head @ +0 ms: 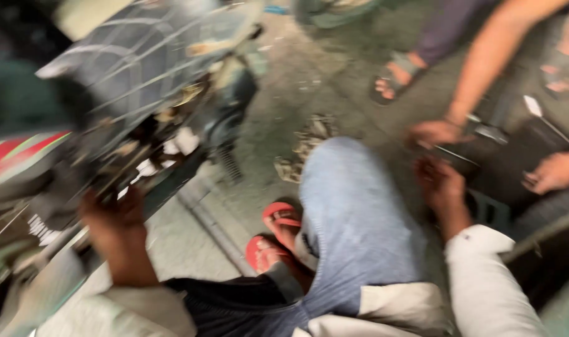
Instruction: Repairing and maintaining motorcycle engine components and air filter assembly.
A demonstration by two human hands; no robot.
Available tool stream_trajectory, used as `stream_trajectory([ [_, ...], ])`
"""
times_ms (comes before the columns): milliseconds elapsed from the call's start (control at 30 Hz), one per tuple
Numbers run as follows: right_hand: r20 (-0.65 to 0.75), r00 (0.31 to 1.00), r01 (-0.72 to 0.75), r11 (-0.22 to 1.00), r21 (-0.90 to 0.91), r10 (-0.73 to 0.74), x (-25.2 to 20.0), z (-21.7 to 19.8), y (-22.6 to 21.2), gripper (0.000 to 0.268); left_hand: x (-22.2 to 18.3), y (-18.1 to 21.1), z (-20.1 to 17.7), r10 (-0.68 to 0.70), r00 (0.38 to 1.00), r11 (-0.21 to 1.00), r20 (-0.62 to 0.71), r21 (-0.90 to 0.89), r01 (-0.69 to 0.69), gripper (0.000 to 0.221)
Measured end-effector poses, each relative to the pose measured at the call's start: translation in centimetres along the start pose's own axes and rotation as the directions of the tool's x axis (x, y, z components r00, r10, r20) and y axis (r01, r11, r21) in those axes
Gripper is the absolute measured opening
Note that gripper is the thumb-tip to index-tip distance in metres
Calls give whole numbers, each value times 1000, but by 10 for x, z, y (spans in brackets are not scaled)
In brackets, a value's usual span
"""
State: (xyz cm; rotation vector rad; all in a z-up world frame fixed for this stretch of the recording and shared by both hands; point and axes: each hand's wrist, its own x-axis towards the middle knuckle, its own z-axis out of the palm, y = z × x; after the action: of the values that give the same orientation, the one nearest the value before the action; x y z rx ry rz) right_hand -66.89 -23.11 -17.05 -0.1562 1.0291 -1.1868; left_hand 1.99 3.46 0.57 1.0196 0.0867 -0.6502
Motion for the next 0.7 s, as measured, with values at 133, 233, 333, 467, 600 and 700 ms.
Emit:
stream_trajectory([
  [133, -13, 1000, -20, 999, 36, 20, -31, 40, -3, 40, -15, 0, 22, -11, 998, 991, -67, 130, 19, 37],
  [233, 129, 991, -30, 1000, -2, 30, -22, 40, 1, 44, -5, -4, 6, 23, 996, 980, -84, 197, -6, 42],
  [333, 231, 973, -5, 998, -69, 21, -23, 54, 0, 43, -1, -7, 8, 4, 993, 972, -119, 234, 24, 45],
  [467, 256, 966, -8, 995, -96, 32, -33, 82, -5, 35, 1, -10, 7, -42, 972, 960, -231, 260, 103, 44],
  [600, 340, 940, 1, 995, -101, 34, -33, 98, -7, 24, 4, -13, 3, -50, 965, 957, -259, 263, 120, 44],
  [700, 499, 866, -12, 999, -45, 33, -30, 111, -8, 17, 5, -18, 1, -45, 968, 965, -246, 239, 106, 45],
])
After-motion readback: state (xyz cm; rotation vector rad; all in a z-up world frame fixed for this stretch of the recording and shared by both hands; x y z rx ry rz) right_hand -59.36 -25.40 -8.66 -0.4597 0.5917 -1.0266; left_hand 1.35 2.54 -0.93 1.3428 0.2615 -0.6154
